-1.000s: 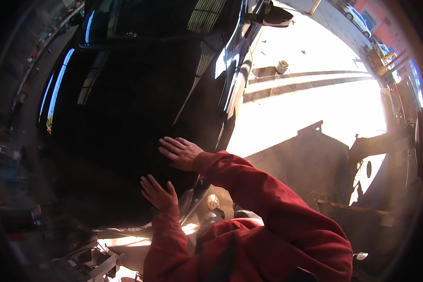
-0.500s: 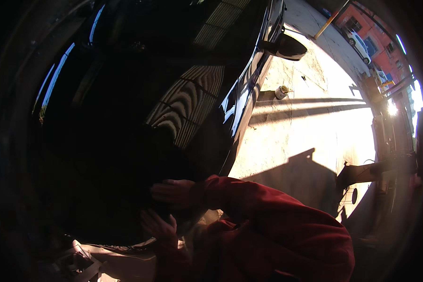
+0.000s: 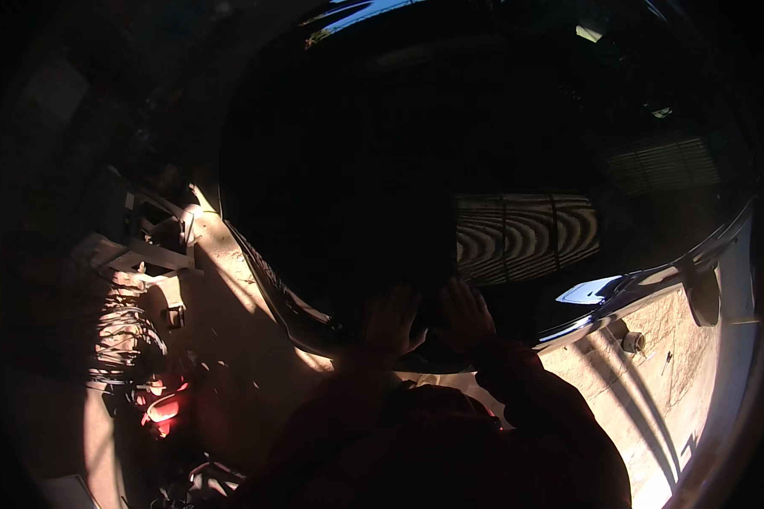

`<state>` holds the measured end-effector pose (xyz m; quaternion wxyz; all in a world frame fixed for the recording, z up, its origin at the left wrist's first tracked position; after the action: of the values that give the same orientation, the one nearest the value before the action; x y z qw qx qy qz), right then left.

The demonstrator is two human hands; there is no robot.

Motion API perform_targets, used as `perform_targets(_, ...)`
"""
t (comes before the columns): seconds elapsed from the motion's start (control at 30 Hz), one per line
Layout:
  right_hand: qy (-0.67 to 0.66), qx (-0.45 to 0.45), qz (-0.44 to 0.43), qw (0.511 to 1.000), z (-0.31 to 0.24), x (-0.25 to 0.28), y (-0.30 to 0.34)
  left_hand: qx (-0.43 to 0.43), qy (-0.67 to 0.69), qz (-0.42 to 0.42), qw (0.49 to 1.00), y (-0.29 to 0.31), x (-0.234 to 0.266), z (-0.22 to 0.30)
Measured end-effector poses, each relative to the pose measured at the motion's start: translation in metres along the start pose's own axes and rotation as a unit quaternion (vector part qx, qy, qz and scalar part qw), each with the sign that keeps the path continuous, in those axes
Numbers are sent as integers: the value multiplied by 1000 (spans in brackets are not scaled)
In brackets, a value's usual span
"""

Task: The person closes the car hood and walks around the vehicle, touching and inspecting the front bumper, side panels, and rear trunk area. The person opens the trunk and briefly touches the interior lining before closing it.

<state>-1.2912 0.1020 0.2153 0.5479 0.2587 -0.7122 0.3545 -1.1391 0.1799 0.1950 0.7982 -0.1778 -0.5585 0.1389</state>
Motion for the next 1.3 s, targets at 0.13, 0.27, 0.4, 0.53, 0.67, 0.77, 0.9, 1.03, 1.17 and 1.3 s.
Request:
perform_targets(0.13, 6, -12, -32, 999, 3, -12, 8, 31, 0, -106, 994, 4, -12, -6)
perform_targets(0.27, 22, 7, 24, 999, 1, -7, 6, 26, -29, -93, 995, 3, -7, -5)
perform_targets(0.4, 30, 36, 2, 999, -6, -8, 7, 21, -33, -54, 998, 5, -1, -2)
perform_targets(0.53, 22, 94, -4, 995, -13, -14, 8, 34, -2, -31, 999, 9, -7, -4)
perform_targets(0.67, 19, 86, 1, 996, -11, -19, 6, 52, -1, -81, 995, 15, -19, -7)
perform_targets(0.77, 37, 97, 15, 995, -13, -20, 5, 47, 4, -80, 996, 17, -18, -6)
perform_targets(0.9, 38, 105, 56, 992, -16, -16, 7, 44, -15, -49, 998, 16, -12, -6)
perform_targets(1.03, 49, 92, 43, 994, -16, -18, 8, 48, -4, -30, 998, 15, -13, -7)
perform_targets(1.17, 46, 99, 33, 993, -16, -20, 5, 53, 16, -47, 997, 19, -16, -7)
perform_targets(1.3, 66, 102, 40, 992, -21, -17, 3, 48, 7, -20, 999, 18, -11, -7)
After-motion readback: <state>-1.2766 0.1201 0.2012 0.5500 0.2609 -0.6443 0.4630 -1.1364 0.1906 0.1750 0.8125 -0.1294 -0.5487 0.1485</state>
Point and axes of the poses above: each hand's wrist, its own y-axis away from the middle knuckle, its own x-axis out of the back of the hand, z = x × y, the point moved 5 cm from there along -y, towards the middle knuckle, and after that the axes turned 6 degrees about z, right-handed, at the moved point
